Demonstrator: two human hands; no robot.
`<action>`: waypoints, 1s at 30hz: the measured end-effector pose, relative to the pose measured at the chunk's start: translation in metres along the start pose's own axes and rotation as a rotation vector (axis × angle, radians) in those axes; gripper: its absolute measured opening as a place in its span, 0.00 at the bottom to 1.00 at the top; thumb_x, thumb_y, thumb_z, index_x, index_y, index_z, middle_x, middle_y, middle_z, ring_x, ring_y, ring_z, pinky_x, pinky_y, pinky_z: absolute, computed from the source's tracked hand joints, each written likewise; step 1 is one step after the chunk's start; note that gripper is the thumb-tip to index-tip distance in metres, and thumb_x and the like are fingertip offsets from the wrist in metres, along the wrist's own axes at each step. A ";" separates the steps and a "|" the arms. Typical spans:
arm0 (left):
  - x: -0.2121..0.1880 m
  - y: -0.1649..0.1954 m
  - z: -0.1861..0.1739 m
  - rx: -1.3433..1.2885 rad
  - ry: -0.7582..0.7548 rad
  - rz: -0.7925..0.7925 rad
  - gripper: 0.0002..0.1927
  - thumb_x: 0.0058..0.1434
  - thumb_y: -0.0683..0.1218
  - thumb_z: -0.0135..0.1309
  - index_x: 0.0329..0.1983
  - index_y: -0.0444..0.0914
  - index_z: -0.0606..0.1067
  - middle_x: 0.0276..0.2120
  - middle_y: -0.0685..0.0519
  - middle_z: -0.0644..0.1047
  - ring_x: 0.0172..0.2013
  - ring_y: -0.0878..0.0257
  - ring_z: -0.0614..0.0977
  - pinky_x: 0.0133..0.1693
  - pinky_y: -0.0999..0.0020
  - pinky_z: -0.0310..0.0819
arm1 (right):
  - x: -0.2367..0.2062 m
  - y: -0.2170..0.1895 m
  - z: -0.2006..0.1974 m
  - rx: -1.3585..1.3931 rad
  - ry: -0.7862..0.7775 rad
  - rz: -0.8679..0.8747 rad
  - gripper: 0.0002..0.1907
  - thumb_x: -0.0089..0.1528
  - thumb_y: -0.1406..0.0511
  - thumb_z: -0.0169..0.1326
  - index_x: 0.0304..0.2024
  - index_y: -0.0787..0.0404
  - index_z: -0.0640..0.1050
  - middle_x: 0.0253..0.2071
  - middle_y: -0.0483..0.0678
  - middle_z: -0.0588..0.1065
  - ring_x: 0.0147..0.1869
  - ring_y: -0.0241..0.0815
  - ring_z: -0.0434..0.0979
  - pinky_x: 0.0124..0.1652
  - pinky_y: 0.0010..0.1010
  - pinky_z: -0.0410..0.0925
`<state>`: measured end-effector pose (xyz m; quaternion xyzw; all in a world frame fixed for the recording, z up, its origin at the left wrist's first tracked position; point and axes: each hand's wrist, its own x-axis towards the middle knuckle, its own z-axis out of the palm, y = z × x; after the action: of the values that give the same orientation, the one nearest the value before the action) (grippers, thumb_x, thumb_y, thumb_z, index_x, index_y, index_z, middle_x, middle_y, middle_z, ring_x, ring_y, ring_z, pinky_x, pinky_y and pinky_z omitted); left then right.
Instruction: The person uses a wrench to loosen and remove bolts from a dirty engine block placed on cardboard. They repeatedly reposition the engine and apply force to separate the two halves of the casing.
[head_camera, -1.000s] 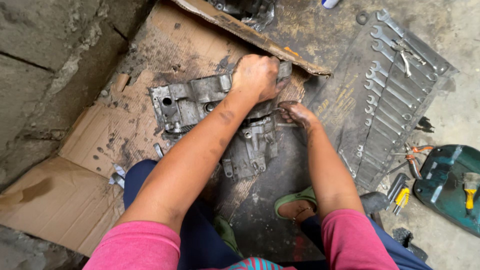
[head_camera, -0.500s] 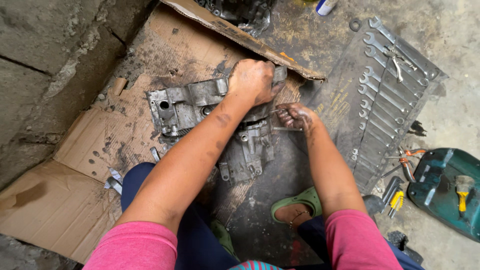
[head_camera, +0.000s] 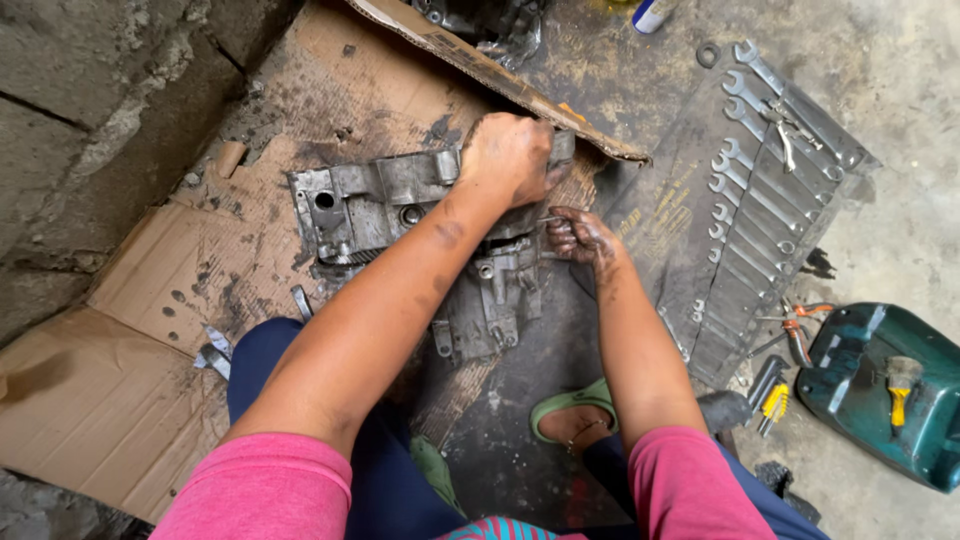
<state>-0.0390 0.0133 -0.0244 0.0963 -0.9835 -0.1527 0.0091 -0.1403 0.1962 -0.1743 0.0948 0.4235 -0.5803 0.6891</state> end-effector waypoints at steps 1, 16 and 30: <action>0.000 0.000 -0.001 0.006 0.011 0.006 0.28 0.59 0.65 0.58 0.41 0.34 0.80 0.36 0.41 0.82 0.40 0.46 0.84 0.42 0.54 0.79 | 0.004 -0.001 -0.001 0.040 -0.057 0.044 0.17 0.71 0.58 0.44 0.27 0.52 0.64 0.20 0.36 0.58 0.18 0.28 0.53 0.19 0.21 0.50; 0.002 -0.002 0.008 -0.006 0.031 0.021 0.29 0.60 0.66 0.59 0.41 0.35 0.80 0.36 0.42 0.82 0.40 0.46 0.84 0.43 0.53 0.78 | -0.029 0.021 0.037 -0.642 0.512 -0.142 0.12 0.66 0.57 0.54 0.38 0.58 0.80 0.25 0.40 0.71 0.22 0.30 0.63 0.20 0.24 0.54; 0.001 -0.001 0.004 0.036 0.096 0.027 0.29 0.57 0.67 0.59 0.38 0.35 0.81 0.32 0.43 0.83 0.36 0.46 0.85 0.39 0.54 0.79 | -0.043 0.003 -0.024 -1.390 0.400 -0.393 0.17 0.69 0.58 0.47 0.40 0.64 0.80 0.36 0.53 0.77 0.38 0.48 0.72 0.37 0.38 0.65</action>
<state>-0.0395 0.0131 -0.0285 0.0902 -0.9858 -0.1298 0.0567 -0.1480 0.2430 -0.1608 -0.3360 0.8188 -0.2634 0.3839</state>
